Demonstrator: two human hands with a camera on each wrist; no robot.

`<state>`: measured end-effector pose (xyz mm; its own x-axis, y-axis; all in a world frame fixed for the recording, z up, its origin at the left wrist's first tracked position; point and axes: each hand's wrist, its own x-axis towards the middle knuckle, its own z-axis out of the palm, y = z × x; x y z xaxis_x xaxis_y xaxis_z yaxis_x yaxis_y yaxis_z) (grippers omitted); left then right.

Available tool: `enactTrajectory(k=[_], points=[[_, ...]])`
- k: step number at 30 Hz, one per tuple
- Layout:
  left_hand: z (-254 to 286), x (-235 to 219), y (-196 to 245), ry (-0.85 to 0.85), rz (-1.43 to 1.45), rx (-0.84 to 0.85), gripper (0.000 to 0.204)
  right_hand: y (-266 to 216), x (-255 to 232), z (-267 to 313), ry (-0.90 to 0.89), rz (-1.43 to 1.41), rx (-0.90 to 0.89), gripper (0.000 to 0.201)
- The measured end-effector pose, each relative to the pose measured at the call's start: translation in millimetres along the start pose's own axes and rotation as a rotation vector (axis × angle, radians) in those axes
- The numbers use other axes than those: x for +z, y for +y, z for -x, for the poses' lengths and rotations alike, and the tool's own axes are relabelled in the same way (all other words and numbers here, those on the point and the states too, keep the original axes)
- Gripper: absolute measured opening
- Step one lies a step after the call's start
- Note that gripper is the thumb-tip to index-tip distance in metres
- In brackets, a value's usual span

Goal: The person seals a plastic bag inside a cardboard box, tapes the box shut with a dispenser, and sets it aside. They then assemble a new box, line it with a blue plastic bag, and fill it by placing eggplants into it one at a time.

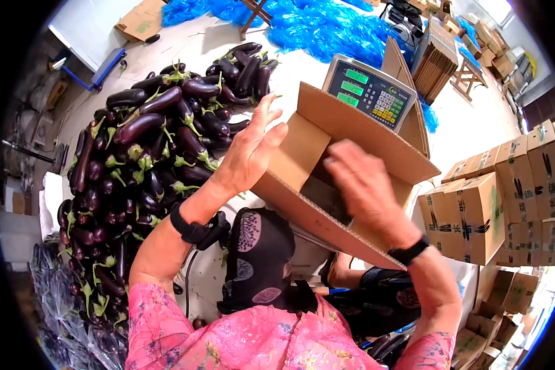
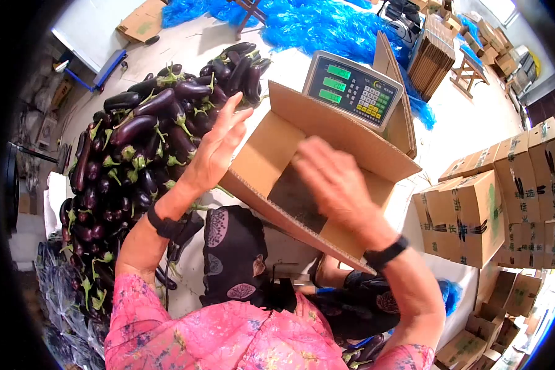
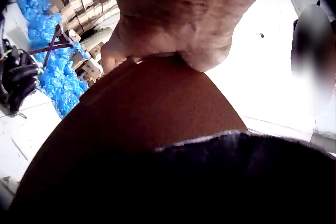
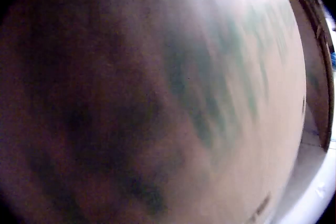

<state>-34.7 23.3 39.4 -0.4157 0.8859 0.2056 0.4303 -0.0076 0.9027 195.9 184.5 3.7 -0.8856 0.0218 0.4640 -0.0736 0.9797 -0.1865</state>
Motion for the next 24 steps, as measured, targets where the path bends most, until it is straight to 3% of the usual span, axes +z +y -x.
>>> enactTrajectory(k=[2, 4, 6, 7, 8, 10, 11, 12, 14, 15, 16, 18, 19, 22, 23, 24], points=[[-7, 5, -13, 0.014, -0.024, -0.018, 0.069, 22, -45, -2, 0.195, 0.380, -0.056, 0.054], [-17, 16, -38, 0.000, -0.152, -0.068, 0.067, 11, -90, -24, 0.248, 0.566, 0.168, 0.035], [-30, 35, -80, -0.070, -0.350, -0.154, 0.065, 28, -95, -23, 0.075, 0.411, 0.467, 0.038], [-33, 35, -86, -0.052, -0.254, -0.153, 0.058, 28, -96, -21, -0.196, -0.070, 0.755, 0.052], [-38, 39, -93, -0.007, -0.228, -0.199, 0.055, 15, -91, -14, -0.340, 0.245, 0.717, 0.064], [-34, 39, -79, 0.094, -0.183, -0.325, 0.051, -6, -91, -7, -0.310, 0.192, 0.657, 0.068], [-27, 42, -91, 0.227, -0.163, -0.155, 0.049, -9, -84, 1, -0.173, 0.156, 0.528, 0.071], [-26, 41, -104, 0.223, -0.062, -0.159, 0.050, -22, -87, 0, -0.266, 0.070, 0.593, 0.078], [-28, 38, -123, 0.208, 0.143, -0.165, 0.053, -49, -42, 31, -0.322, 0.254, 0.333, 0.092], [-24, 33, -106, 0.210, 0.157, -0.419, 0.051, -53, -36, 37, -0.329, 0.233, 0.382, 0.095], [-22, 30, -121, 0.121, 0.018, -0.393, 0.049, -55, -30, 41, -0.341, 0.208, 0.424, 0.099], [-7, 21, -186, -0.070, -0.265, -0.346, 0.046, -58, -23, 43, -0.352, 0.248, 0.438, 0.102], [6, 26, -229, -0.102, -0.172, -0.424, 0.044, -58, -23, 44, -0.340, 0.231, 0.431, 0.101], [-9, 8, -196, -0.005, -0.278, -0.326, 0.047, -55, -26, 40, -0.358, 0.209, 0.425, 0.101], [-16, 2, -164, 0.045, -0.001, -0.329, 0.049, -57, -25, 40, -0.378, 0.196, 0.430, 0.102], [-22, -1, -108, -0.012, 0.215, -0.340, 0.054, -58, -23, 41, -0.387, 0.194, 0.428, 0.102]])
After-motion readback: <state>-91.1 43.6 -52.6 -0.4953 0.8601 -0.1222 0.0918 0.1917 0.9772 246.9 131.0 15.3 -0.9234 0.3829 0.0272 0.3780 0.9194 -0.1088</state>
